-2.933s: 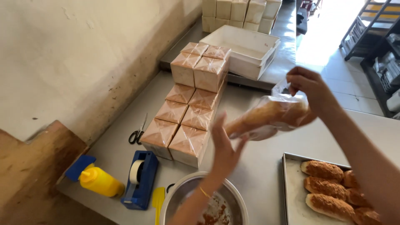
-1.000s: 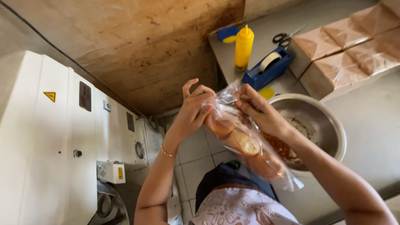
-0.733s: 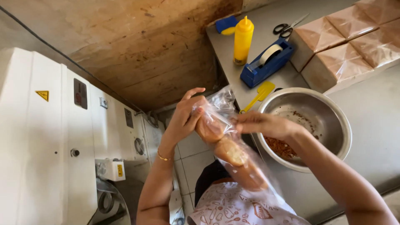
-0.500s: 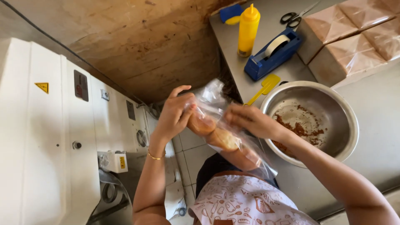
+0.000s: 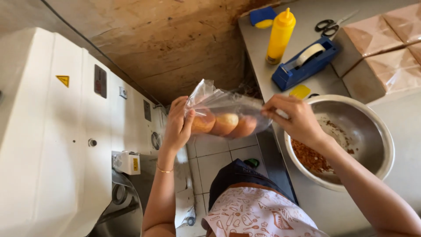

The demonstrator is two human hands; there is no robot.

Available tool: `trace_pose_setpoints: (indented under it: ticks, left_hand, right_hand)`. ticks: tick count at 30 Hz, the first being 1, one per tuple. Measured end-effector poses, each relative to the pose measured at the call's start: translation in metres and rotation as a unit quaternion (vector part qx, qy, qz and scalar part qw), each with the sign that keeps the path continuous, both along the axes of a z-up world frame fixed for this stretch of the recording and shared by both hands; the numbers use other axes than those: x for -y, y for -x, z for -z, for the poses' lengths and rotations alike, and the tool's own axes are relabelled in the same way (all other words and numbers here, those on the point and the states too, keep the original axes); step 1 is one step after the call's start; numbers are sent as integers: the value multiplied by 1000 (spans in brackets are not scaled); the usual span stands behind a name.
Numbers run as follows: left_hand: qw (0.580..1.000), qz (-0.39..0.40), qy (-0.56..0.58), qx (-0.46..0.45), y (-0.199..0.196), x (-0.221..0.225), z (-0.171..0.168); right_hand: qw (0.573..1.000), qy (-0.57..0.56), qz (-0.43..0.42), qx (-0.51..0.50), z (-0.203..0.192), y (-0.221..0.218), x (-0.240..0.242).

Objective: Applying cream and meat floss topping to bread buns.

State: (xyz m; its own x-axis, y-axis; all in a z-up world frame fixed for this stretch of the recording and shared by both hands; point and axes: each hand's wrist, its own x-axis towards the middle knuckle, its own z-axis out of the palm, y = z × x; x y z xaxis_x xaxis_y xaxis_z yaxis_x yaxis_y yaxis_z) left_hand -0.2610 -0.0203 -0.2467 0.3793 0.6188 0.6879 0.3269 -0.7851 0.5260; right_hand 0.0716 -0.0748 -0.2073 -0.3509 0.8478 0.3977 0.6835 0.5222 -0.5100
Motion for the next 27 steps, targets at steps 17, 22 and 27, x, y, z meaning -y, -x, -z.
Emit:
trace_pose_setpoints:
  ticks: [17, 22, 27]
  left_hand:
    - [989, -36, 68, 124, -7, 5, 49]
    - [994, -39, 1, 102, -14, 13, 37]
    - [988, -35, 38, 144, -11, 9, 67]
  right_hand:
    - [990, -73, 95, 73, -36, 33, -17]
    - [985, 53, 54, 155, -36, 29, -35]
    - [985, 102, -75, -114, -32, 39, -55]
